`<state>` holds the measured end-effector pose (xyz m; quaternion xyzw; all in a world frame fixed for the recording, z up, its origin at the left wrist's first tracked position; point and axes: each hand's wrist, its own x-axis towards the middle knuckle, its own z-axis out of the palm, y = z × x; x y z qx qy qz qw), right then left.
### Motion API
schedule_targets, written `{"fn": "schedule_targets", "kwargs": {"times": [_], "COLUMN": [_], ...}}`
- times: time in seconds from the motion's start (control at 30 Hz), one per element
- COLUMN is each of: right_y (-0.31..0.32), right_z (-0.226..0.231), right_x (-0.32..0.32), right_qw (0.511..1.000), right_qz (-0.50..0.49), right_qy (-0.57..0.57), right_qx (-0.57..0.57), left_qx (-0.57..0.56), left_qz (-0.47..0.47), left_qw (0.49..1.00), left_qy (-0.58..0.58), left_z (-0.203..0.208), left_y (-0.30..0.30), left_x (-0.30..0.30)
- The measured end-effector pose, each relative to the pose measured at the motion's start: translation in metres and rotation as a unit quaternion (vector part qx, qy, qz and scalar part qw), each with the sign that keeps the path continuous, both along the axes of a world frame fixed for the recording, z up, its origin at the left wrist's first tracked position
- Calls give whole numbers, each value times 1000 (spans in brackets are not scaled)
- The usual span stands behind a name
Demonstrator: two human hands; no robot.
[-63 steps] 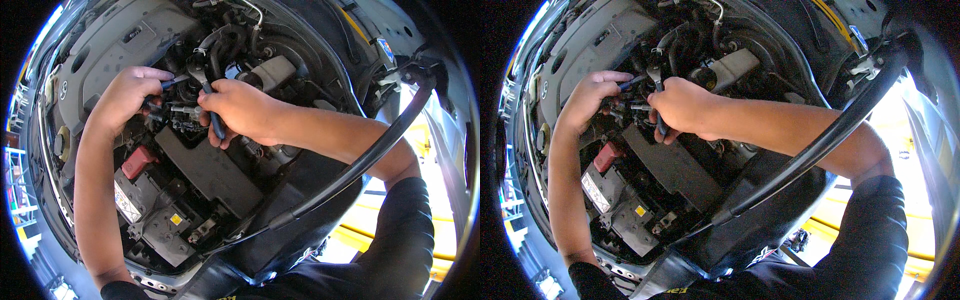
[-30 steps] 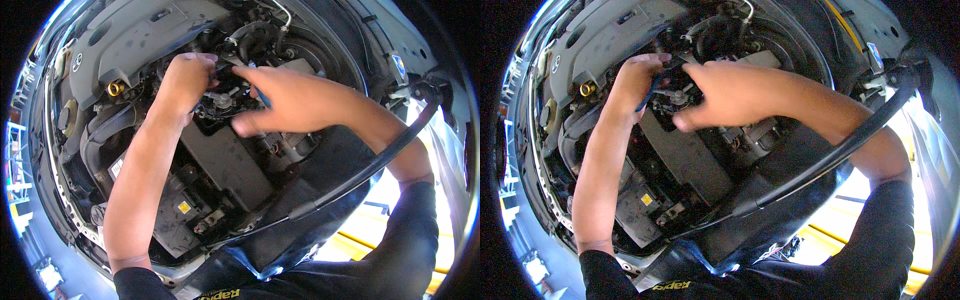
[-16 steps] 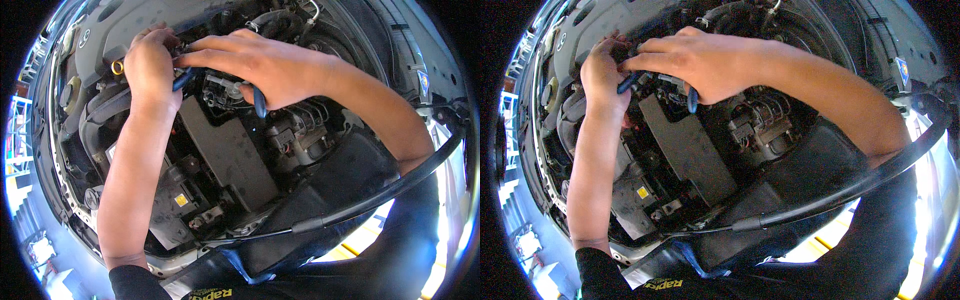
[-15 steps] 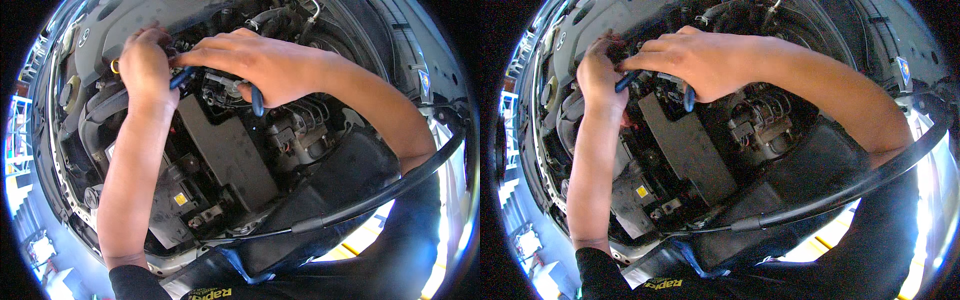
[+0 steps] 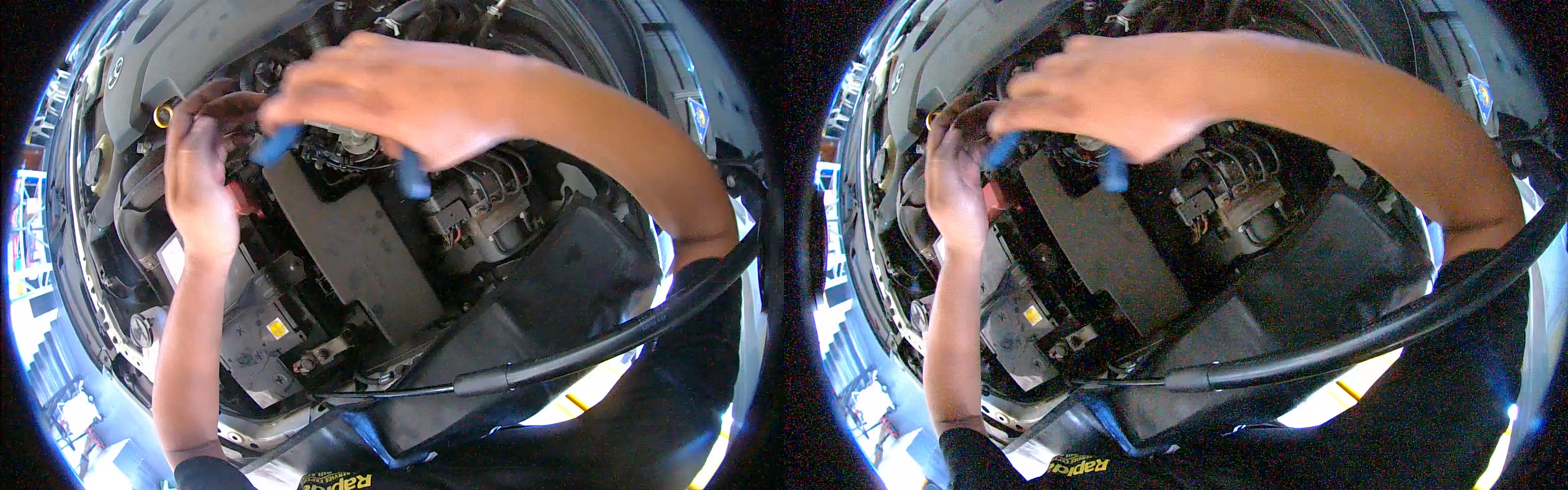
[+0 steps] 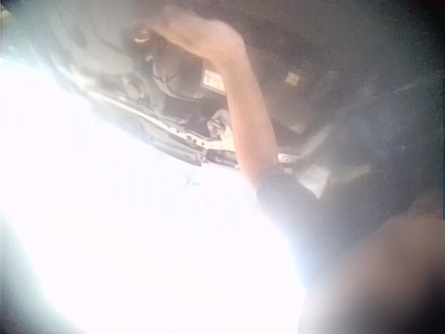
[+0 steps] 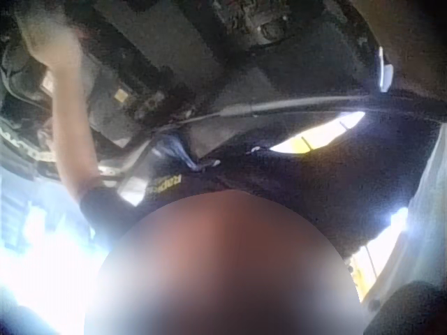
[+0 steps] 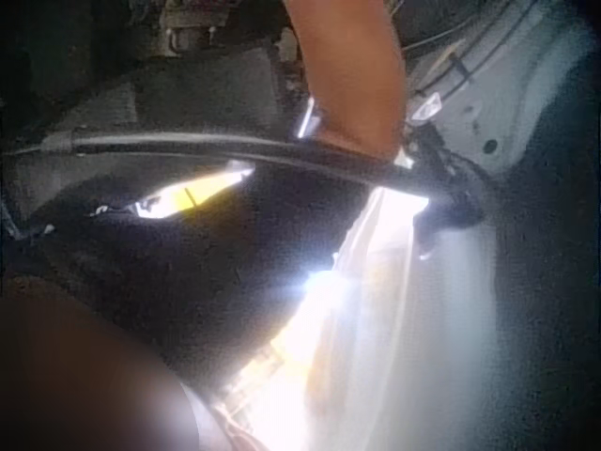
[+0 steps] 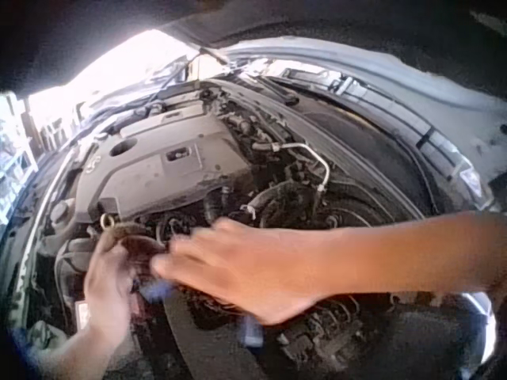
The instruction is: The person uses pliers to release hose clamps and disconnects hoses and electrical connectors from a black engine component. The person then lifts the component out of the engine bay.
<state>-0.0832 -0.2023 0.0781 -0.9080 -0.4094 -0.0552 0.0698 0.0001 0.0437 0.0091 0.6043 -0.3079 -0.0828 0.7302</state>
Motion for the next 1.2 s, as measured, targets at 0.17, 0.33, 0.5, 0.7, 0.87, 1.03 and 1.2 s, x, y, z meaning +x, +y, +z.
{"fn": "schedule_targets", "kwargs": {"times": [0.17, 0.33, 0.5, 0.7, 0.87, 1.03, 1.2], "right_y": [-31, 12, 40, -23, -6, 23, -1], "right_z": [8, 4, 9, 15, 19, 30, 14], "right_x": [-23, 26, 73, -9, 13, 60, 3], "right_qw": [997, 997, 981, 997, 1000, 966, 998], "right_qz": [59, -60, -150, 32, -23, -223, 22], "right_qy": [6, -37, 14, 5, 13, 84, -4], "right_qx": [-59, -35, 120, -75, -17, 100, -56], "left_qx": [282, 340, 375, 334, 323, 234, 226], "left_qz": [31, 23, 52, 55, 69, 46, 68], "left_qw": [877, 848, 827, 836, 824, 916, 942], "left_qy": [-389, -406, -416, -432, -460, -323, -239], "left_z": [3, -5, -9, -10, 0, 18, 21], "left_y": [-1, -5, -5, -5, -4, -6, -5], "left_x": [-17, -23, -20, -18, -4, 20, 43]}}
